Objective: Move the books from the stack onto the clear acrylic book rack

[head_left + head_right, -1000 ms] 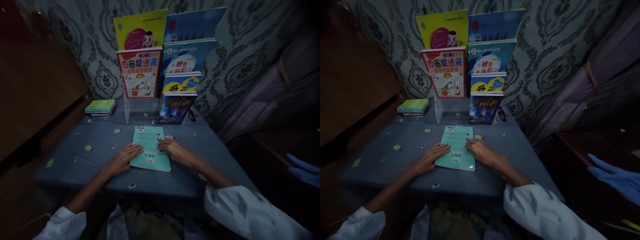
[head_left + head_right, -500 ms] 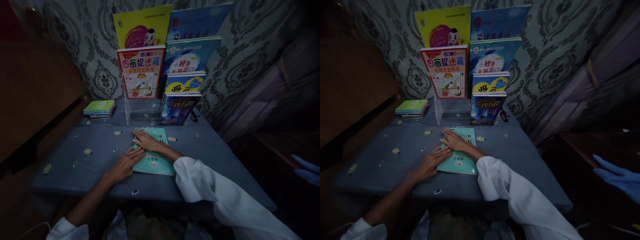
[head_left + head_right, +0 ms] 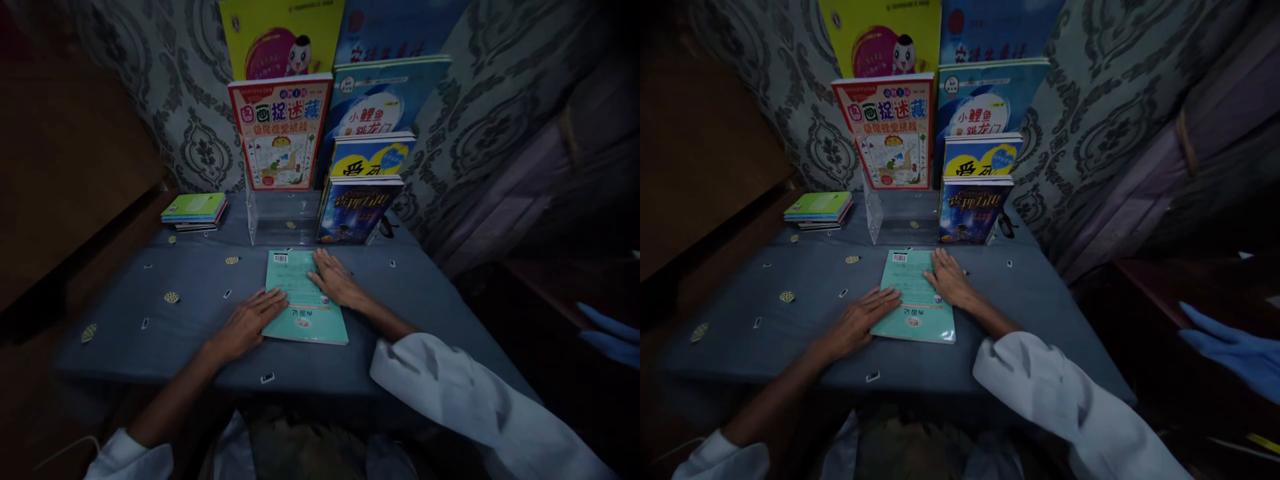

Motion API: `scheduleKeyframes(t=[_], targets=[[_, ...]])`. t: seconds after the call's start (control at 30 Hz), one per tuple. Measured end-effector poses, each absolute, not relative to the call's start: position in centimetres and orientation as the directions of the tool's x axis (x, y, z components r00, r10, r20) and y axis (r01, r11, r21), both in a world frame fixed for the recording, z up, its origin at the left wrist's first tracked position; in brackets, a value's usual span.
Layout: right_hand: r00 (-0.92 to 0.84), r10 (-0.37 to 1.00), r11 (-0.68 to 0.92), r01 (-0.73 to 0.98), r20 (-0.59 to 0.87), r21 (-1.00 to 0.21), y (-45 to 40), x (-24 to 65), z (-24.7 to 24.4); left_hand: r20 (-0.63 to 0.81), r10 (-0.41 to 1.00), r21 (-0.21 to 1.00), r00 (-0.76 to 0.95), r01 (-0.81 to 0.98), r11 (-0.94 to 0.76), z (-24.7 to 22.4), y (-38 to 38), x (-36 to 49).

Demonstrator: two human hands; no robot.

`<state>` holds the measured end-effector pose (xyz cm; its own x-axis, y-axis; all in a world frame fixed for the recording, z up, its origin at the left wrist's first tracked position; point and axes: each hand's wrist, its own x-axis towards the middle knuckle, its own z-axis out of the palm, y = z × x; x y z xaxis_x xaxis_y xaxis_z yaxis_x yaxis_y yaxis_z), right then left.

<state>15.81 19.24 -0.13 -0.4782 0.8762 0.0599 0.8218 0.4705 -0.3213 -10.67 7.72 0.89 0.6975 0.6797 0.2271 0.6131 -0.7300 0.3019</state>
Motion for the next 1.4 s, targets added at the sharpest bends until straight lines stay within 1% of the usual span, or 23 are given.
scheduleKeyframes(t=[0.1,0.2,0.27,0.33,0.4,0.5,0.6,0.73,0.97,1.2,1.4], targets=[[-0.454,0.887,0.452,0.821,0.079,-0.35,18.5,16.8,-0.9,0.19,0.682,0.238,0.707,0.64,-0.73,1.0,7.7,-10.8],[-0.456,0.878,0.475,0.789,0.147,-0.389,18.3,17.1,-1.8,0.135,0.695,0.175,0.707,0.673,-0.719,1.1,8.1,-11.5],[-0.452,0.874,0.485,0.773,0.18,-0.409,18.3,17.2,-2.3,0.111,0.711,0.158,0.695,0.694,-0.703,1.2,8.9,-12.3],[-0.445,0.874,0.485,0.767,0.195,-0.421,18.3,17.1,-2.5,0.098,0.717,0.177,0.69,0.697,-0.695,1.4,10.2,-13.1],[-0.441,0.873,0.487,0.762,0.209,-0.426,18.3,17.0,-2.5,0.096,0.721,0.227,0.687,0.69,-0.687,1.7,12.0,-13.5],[-0.444,0.869,0.494,0.758,0.217,-0.426,18.4,17.1,-2.5,0.088,0.763,0.3,0.641,0.713,-0.634,2.0,15.2,-13.3],[-0.45,0.866,0.499,0.757,0.218,-0.422,18.4,17.2,-2.5,0.07,0.821,0.315,0.567,0.768,-0.558,2.0,18.0,-12.6],[-0.446,0.87,0.492,0.761,0.21,-0.424,18.3,17.1,-2.2,0.101,0.842,0.317,0.53,0.785,-0.533,1.6,19.3,-11.9],[-0.434,0.885,0.465,0.797,0.17,-0.386,17.9,16.6,-1.4,0.135,0.81,0.31,0.571,0.752,-0.582,2.0,16.7,-12.4],[-0.441,0.871,0.491,0.773,0.218,-0.401,18.3,16.8,-2.0,0.14,0.798,0.336,0.587,0.73,-0.596,2.0,12.4,-13.1],[-0.441,0.876,0.481,0.777,0.194,-0.406,18.0,16.7,-1.7,0.148,0.772,0.372,0.618,0.688,-0.622,2.2,8.1,-13.8]])
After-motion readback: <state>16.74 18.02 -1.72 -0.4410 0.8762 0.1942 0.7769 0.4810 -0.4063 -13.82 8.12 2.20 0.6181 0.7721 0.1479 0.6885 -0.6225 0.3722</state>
